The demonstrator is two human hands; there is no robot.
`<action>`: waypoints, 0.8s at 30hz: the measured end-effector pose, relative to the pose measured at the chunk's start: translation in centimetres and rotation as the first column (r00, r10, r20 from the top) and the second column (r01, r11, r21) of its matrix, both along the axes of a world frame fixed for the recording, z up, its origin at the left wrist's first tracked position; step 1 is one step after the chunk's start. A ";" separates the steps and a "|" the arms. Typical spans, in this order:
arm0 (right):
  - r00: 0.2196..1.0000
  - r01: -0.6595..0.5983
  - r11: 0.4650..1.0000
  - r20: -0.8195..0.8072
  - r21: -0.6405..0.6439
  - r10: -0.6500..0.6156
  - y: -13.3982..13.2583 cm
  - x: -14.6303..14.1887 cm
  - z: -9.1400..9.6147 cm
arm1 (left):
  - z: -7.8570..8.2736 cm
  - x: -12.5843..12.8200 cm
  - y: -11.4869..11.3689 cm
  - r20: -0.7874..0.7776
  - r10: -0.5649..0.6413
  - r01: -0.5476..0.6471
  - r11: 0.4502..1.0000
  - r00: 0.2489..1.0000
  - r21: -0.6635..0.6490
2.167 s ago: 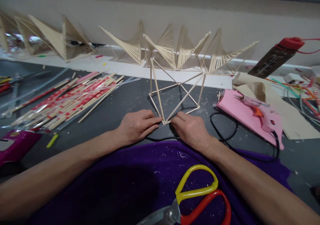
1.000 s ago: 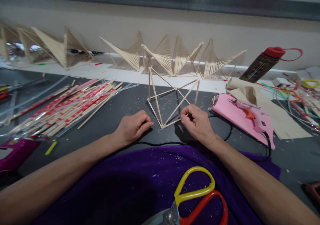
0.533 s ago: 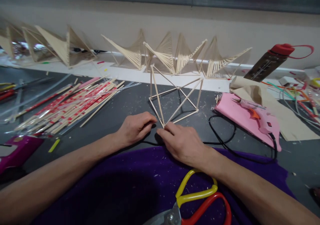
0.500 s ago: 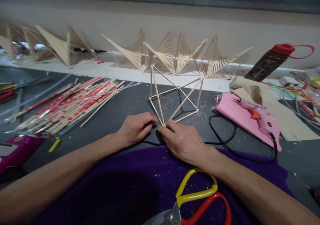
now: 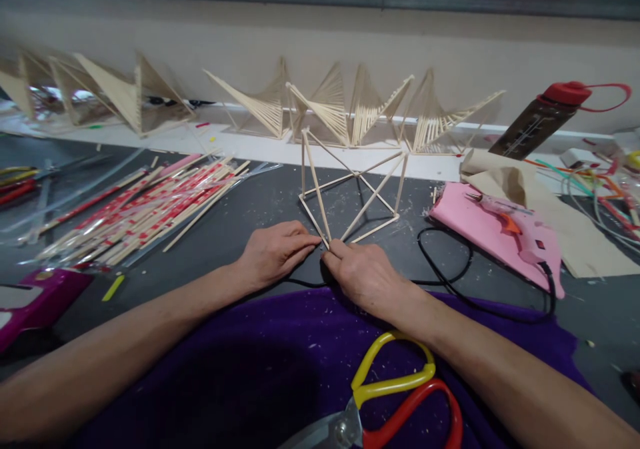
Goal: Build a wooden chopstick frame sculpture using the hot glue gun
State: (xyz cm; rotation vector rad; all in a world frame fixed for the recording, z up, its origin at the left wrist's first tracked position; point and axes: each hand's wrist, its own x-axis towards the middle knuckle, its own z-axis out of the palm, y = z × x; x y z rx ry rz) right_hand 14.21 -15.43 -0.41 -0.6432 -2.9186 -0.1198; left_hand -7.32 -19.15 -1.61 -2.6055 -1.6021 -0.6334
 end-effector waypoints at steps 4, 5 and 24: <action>1.000 0.008 1.000 0.006 -0.015 -0.008 0.0 0.6 0.0 | 0.1 0.0 0.0 -0.046 0.011 -0.012 1.000 0.999 -0.023; 1.000 0.010 1.000 0.018 -0.028 -0.009 0.0 0.9 0.2 | 0.1 0.0 -0.1 -0.054 0.017 -0.018 0.999 0.998 -0.028; 0.977 0.213 0.972 0.037 -0.097 -0.210 3.3 4.0 1.7 | 0.5 0.1 -0.2 -0.068 -0.058 0.058 0.998 0.996 -0.006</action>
